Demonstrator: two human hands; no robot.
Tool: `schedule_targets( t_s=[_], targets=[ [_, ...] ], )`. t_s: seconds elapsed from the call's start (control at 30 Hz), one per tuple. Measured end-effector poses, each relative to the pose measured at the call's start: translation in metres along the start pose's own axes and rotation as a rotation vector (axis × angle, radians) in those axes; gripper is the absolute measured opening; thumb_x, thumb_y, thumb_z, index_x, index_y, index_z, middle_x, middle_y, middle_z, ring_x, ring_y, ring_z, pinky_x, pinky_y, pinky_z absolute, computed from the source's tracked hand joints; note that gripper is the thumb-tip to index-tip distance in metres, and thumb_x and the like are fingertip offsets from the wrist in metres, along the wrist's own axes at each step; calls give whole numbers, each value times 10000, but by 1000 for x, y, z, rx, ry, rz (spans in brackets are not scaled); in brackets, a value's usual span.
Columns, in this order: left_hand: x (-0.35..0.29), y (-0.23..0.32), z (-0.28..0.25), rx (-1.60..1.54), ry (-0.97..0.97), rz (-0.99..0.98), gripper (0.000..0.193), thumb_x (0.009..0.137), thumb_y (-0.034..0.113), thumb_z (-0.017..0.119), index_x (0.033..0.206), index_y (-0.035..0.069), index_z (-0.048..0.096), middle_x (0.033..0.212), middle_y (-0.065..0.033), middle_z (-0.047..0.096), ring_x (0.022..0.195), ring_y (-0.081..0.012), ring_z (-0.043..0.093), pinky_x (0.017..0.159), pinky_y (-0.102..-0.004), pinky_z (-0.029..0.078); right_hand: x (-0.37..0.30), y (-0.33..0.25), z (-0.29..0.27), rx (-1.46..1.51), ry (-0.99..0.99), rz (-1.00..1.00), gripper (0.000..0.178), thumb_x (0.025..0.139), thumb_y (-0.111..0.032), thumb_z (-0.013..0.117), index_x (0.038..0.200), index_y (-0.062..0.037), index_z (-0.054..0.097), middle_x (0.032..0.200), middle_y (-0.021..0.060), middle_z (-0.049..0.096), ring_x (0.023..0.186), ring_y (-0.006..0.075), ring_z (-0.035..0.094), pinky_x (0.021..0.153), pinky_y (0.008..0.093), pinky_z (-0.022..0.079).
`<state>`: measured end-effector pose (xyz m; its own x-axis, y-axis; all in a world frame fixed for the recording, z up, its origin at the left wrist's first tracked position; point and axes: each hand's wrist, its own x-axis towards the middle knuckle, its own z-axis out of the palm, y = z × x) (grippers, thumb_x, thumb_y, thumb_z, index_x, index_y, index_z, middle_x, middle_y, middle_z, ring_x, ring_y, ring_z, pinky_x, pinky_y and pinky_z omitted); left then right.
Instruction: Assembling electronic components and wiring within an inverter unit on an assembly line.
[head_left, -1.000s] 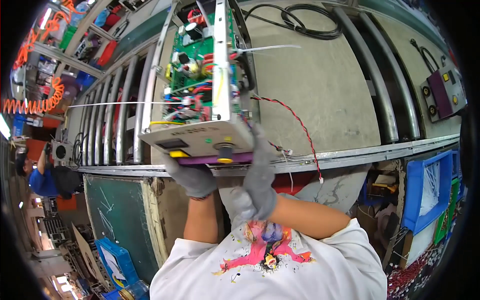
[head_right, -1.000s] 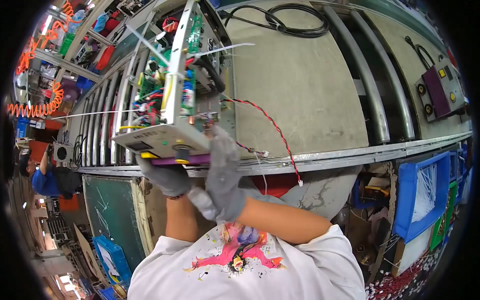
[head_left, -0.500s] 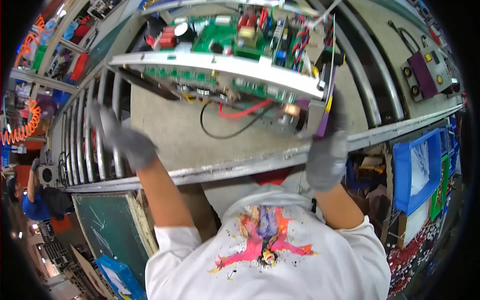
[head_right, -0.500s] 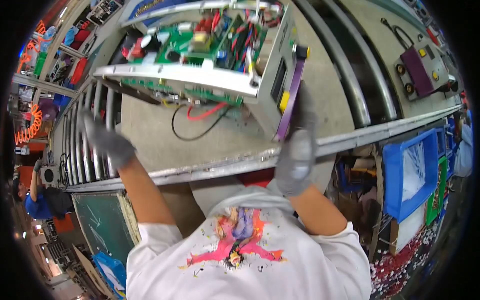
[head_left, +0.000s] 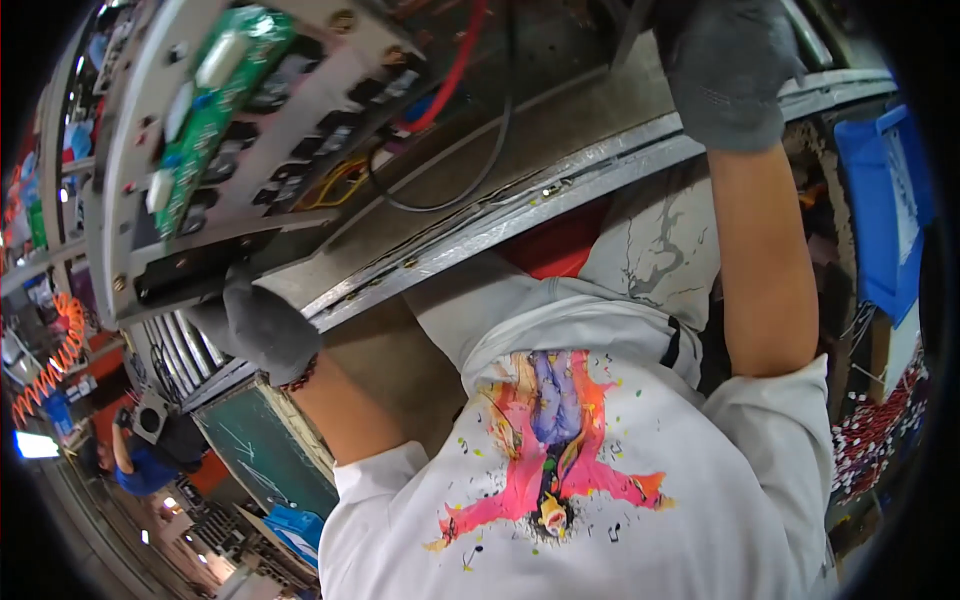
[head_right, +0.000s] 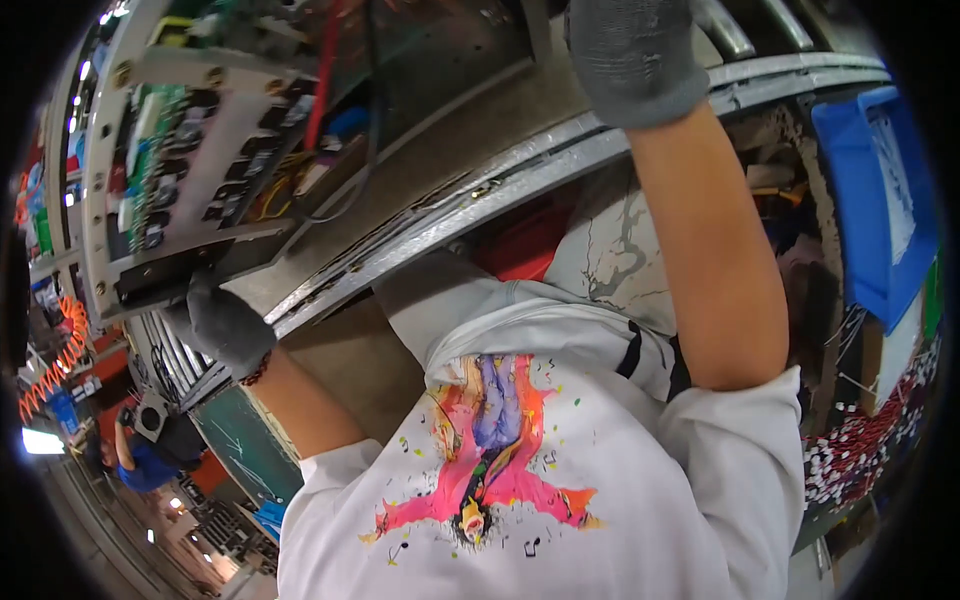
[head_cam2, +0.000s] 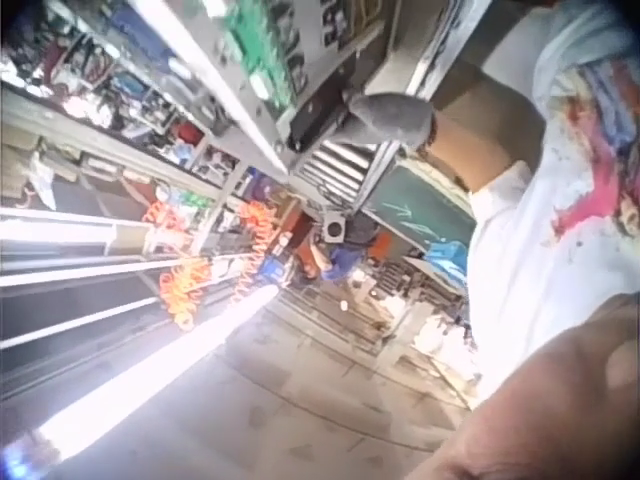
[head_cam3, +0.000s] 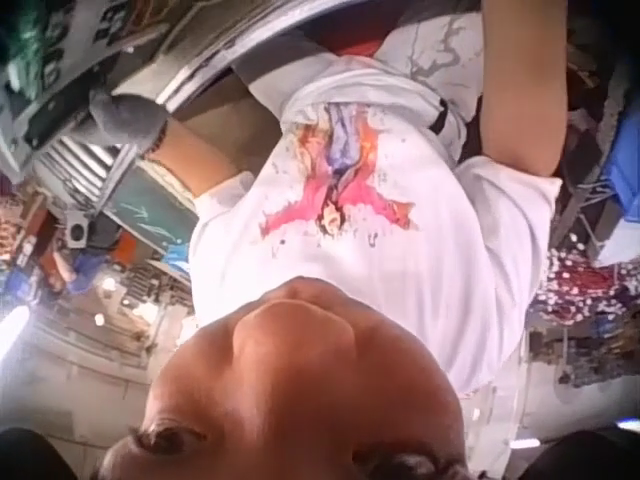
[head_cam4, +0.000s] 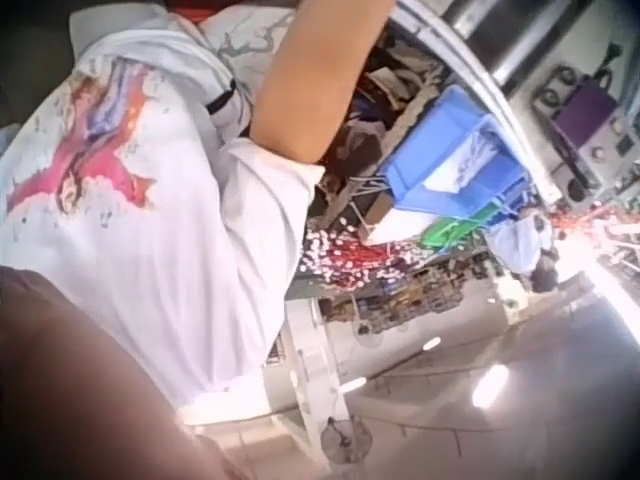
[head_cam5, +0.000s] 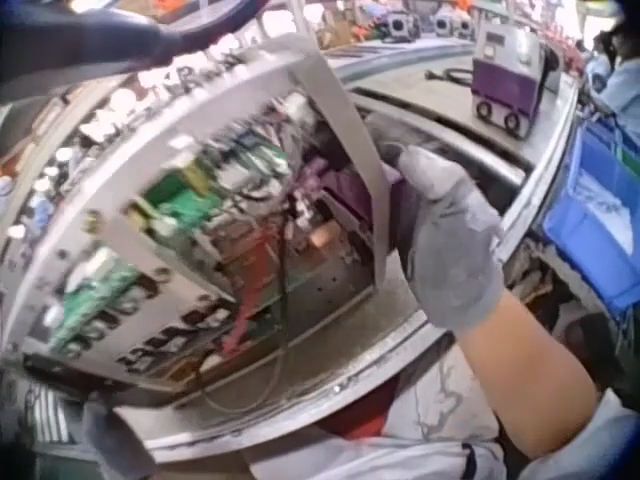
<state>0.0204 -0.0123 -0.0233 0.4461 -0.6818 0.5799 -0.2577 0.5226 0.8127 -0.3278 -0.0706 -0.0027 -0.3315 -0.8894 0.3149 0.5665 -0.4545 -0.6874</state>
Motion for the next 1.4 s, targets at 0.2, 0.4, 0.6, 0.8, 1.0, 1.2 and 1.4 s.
schedule_targets(
  t_s=[0.2,0.4,0.6,0.8,1.0,1.2,1.4],
  targets=[
    [8,-16,-4,313,-51,-140,435,724,-117,499,1158,-126,530,1153,-182,584,1035,-218,584,931,-343,471,-80,21,-28,-1251,-265,-729,266,856,-169,520,1076,-75,636,1054,117,637,914,282,628,796,347,514],
    [6,-15,-14,298,2,-112,397,711,-136,502,1102,-114,569,1074,-155,622,959,-213,612,907,-331,478,-31,5,33,-1461,-674,-388,275,790,-205,625,968,4,634,874,143,659,740,247,644,692,391,532],
    [2,-11,3,252,85,-121,396,700,-158,527,1088,-99,580,1066,-140,625,965,-199,603,908,-321,467,-8,33,71,-1783,-526,-150,256,763,-199,603,983,-137,719,947,151,699,951,319,655,819,435,490],
    [3,-15,-7,274,18,-126,454,702,-176,524,1149,-96,539,1105,-153,613,957,-204,613,875,-336,502,14,40,80,-1898,-470,36,378,872,-323,474,1149,-122,635,1169,171,632,1073,314,623,863,485,493],
    [1,-20,3,256,46,-132,511,682,-183,500,1185,-90,513,1123,-158,600,968,-211,616,876,-332,509,22,37,65,-1873,-718,-66,314,844,-267,498,1084,-127,644,1090,145,663,972,330,645,790,500,497],
    [1,-18,0,213,77,-184,570,652,-185,451,1214,-98,484,1163,-166,574,991,-225,610,884,-356,512,9,15,51,-1816,-852,-75,335,678,-180,676,994,-71,665,961,193,662,852,335,655,772,480,491],
    [1,-23,-7,209,18,-188,586,668,-197,447,1242,-81,475,1187,-176,559,1014,-241,606,901,-372,515,-31,7,-3,-1503,-566,-669,356,667,-69,699,1017,-72,637,968,134,658,884,340,623,799,453,505]
  ],
)
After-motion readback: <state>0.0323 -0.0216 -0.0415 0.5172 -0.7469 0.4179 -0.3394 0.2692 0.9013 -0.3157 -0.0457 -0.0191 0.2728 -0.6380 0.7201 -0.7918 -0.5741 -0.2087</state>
